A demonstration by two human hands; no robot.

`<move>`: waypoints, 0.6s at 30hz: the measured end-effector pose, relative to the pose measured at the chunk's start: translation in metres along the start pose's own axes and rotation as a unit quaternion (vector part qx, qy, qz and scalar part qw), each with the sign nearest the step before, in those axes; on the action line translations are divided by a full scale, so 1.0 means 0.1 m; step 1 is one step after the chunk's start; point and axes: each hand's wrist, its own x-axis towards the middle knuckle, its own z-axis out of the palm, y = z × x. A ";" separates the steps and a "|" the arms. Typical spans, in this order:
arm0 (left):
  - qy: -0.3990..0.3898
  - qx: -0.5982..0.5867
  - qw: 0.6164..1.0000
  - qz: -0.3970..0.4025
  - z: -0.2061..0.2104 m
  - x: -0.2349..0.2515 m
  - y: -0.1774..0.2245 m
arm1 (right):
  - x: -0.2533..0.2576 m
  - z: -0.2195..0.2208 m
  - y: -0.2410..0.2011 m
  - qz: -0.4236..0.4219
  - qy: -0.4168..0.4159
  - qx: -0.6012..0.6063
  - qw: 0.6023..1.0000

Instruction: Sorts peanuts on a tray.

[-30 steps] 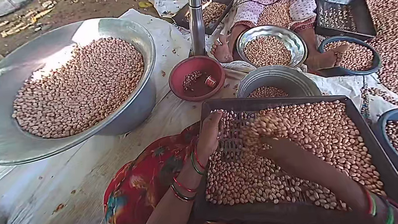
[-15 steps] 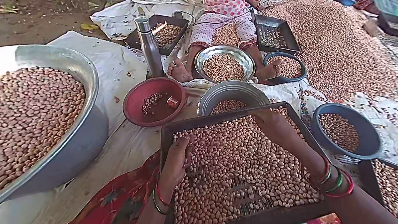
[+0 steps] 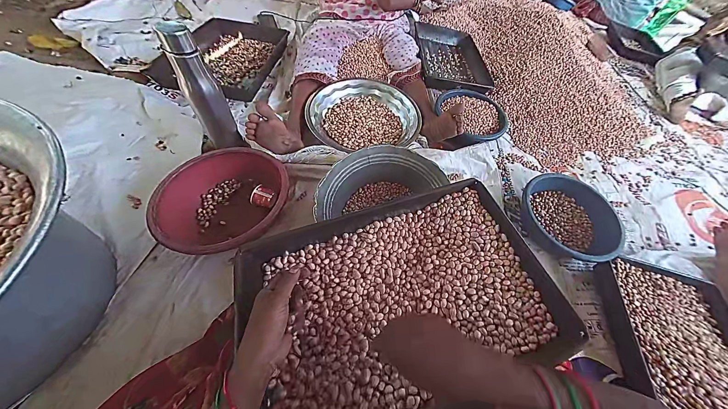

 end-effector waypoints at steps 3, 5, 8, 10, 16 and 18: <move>-0.008 0.008 1.000 -0.003 0.02 -0.02 0.03 | -0.33 -0.34 0.40 0.161 0.021 -0.005 0.987; -0.017 0.006 1.000 -0.003 0.03 -0.01 0.05 | -0.56 -0.39 0.64 0.154 -0.045 -0.015 0.987; -0.019 0.000 1.000 -0.007 0.04 0.00 0.06 | -0.69 -0.22 0.81 0.087 -0.191 -0.024 0.977; -0.019 0.007 1.000 -0.012 0.05 -0.01 0.05 | -0.60 -0.19 0.76 0.133 -0.207 -0.058 0.967; -0.017 0.030 0.999 -0.015 0.02 -0.02 0.03 | -0.08 -0.46 0.69 0.168 0.169 -0.036 0.971; -0.020 0.034 0.999 -0.016 0.01 -0.03 0.03 | 0.07 -0.42 0.66 0.108 0.176 -0.029 0.978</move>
